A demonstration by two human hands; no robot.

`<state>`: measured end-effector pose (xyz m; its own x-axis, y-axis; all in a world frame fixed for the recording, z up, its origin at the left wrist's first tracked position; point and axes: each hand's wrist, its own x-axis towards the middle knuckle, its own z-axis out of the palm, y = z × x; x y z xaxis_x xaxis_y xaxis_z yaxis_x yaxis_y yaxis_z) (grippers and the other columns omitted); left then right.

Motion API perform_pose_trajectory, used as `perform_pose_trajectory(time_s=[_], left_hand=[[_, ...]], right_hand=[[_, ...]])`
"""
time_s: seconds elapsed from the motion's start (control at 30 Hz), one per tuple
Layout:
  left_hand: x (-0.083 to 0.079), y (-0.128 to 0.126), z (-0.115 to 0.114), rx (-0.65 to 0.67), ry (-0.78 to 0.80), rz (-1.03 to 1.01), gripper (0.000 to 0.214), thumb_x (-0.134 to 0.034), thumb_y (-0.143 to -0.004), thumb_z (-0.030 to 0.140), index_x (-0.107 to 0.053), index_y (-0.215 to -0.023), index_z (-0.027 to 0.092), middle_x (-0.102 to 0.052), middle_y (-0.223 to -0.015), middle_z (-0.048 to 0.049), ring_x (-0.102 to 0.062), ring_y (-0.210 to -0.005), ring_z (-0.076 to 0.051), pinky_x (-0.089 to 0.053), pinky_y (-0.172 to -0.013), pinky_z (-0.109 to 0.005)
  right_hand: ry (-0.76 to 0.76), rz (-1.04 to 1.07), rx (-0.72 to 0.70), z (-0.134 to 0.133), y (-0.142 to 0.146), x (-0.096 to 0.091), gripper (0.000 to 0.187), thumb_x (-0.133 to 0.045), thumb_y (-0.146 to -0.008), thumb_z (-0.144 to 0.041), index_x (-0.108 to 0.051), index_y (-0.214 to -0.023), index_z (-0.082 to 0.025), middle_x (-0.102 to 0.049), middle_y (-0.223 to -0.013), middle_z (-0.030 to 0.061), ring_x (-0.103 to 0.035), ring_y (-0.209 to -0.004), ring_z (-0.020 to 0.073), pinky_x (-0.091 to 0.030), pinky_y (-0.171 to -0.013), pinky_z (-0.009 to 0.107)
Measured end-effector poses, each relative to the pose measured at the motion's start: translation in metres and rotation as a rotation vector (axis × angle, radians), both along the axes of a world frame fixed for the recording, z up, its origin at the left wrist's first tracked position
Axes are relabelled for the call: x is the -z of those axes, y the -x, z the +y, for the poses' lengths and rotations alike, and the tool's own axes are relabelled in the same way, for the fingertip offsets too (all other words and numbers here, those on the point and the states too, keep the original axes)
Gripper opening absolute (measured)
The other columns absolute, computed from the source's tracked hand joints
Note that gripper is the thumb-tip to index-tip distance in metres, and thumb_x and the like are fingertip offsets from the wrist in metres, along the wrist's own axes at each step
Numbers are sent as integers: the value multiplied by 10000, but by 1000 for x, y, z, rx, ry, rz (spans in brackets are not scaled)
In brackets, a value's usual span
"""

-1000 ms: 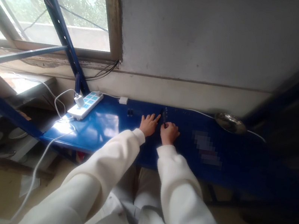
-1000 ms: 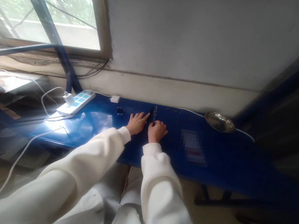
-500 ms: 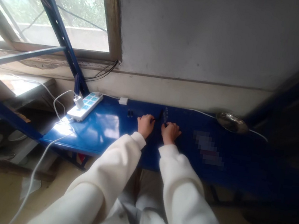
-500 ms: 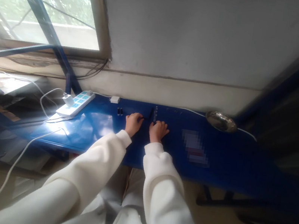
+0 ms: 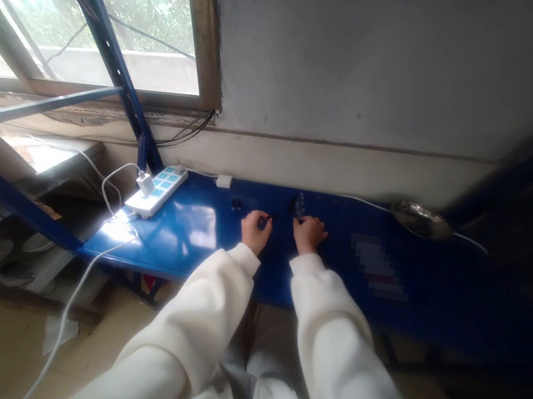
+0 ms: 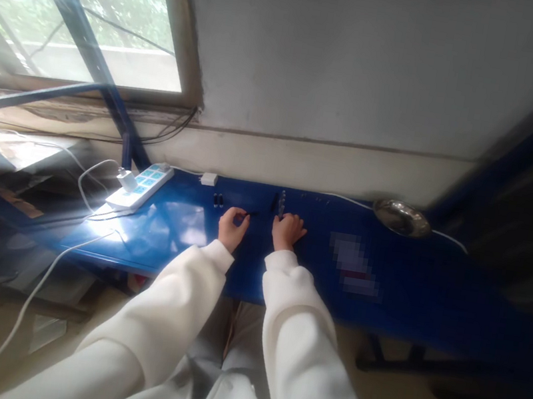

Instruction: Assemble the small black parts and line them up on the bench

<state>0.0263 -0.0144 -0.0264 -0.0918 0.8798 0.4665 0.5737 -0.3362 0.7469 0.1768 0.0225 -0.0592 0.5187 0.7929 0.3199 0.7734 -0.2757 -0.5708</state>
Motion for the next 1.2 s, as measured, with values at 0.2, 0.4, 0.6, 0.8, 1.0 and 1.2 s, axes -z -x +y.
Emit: perform_pose_trajectory(time_s=[0.2,0.4,0.6,0.8,1.0,1.2], left_hand=[[9,0,4,-2,-119,-108,61,-568,-751,225,-561,-776,170,-616,-760,-24,-564,-670,-123,-450,-690,-281],[15,0,9,3,-177,-134,47,-569,-759,215,-561,-774,171,-609,-753,-25,-557,-657,-122,-443,-662,-272],[18,-1,11,16,-199,-121,24,-577,-757,189,-561,-762,173,-610,-751,-24,-556,-656,-125,-445,-671,-279],[20,-1,12,21,-210,-113,24,-582,-748,169,-562,-762,173,-613,-749,-24,-559,-654,-129,-448,-684,-292],[21,0,13,-4,-224,-103,21,-572,-757,183,-569,-775,171,-616,-749,-32,-557,-655,-136,-453,-680,-303],[18,0,10,40,-271,-60,130,-558,-783,221,-612,-893,177,-637,-852,-58,-561,-736,-153,-466,-731,-318]], right_hand=[[44,1,-15,-4,3,-6,199,-504,-765,-258,-667,-811,-152,-621,-920,126,-482,-902,253,-296,-762,392],[15,-68,-81,-13,7,-7,183,-494,-768,-234,-656,-753,-149,-631,-882,117,-487,-859,234,-290,-726,353],[-62,-203,-291,-18,12,-4,153,-514,-782,-242,-632,-714,-171,-631,-808,78,-486,-812,211,-271,-679,321],[-135,-296,-405,-21,15,-3,140,-517,-792,-236,-611,-704,-180,-615,-772,65,-471,-795,201,-254,-665,312],[-143,-313,-442,-22,16,-3,128,-518,-794,-226,-595,-701,-183,-607,-774,59,-470,-802,200,-248,-666,310],[-119,-318,-448,-23,17,-6,129,-514,-799,-229,-587,-704,-180,-609,-797,55,-478,-808,197,-254,-677,314]])
